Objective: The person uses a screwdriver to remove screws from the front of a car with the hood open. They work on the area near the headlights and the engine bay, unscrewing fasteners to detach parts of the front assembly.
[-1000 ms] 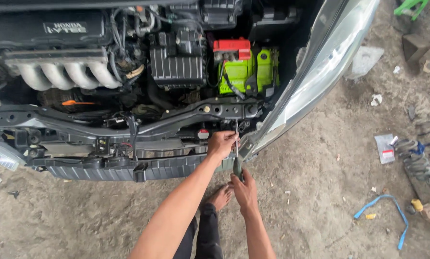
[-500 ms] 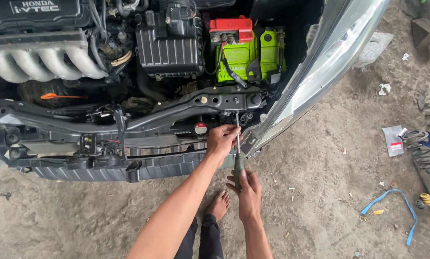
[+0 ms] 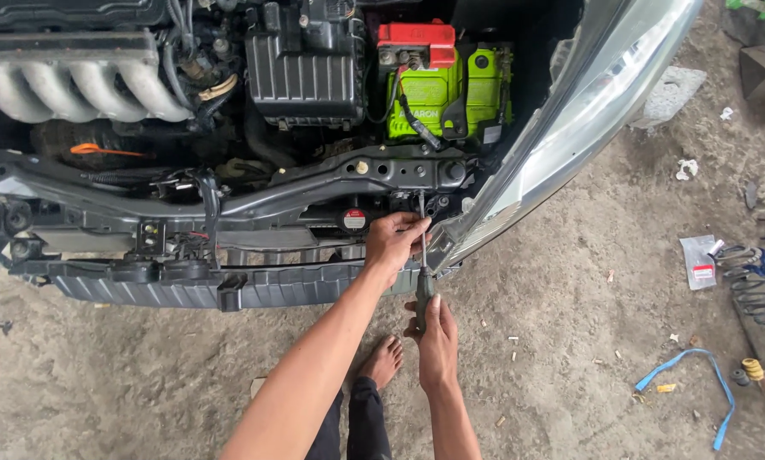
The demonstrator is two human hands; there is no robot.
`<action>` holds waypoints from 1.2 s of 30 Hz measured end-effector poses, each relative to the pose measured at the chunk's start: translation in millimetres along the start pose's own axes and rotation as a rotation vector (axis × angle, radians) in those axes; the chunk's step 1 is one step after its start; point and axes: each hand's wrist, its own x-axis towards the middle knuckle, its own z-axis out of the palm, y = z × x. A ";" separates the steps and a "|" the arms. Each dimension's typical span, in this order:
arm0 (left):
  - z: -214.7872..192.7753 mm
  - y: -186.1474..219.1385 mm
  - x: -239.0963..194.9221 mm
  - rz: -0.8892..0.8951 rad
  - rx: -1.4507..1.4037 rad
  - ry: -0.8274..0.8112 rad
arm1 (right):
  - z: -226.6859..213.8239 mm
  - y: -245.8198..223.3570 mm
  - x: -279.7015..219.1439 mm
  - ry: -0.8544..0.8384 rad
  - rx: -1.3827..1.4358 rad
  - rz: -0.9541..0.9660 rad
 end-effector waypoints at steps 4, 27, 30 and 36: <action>-2.1 -6.4 0.4 0.045 0.041 0.006 | 7.8 -21.5 -12.7 -0.016 -0.212 0.065; 9.2 -6.1 -0.1 0.015 0.068 0.117 | -2.2 -6.1 1.8 0.028 0.185 0.063; 10.1 -9.6 1.9 0.003 0.073 0.103 | -8.4 4.8 3.8 -0.023 0.350 0.027; 11.5 -5.6 -0.5 -0.006 -0.007 0.097 | -6.1 -5.5 5.5 -0.077 0.192 0.076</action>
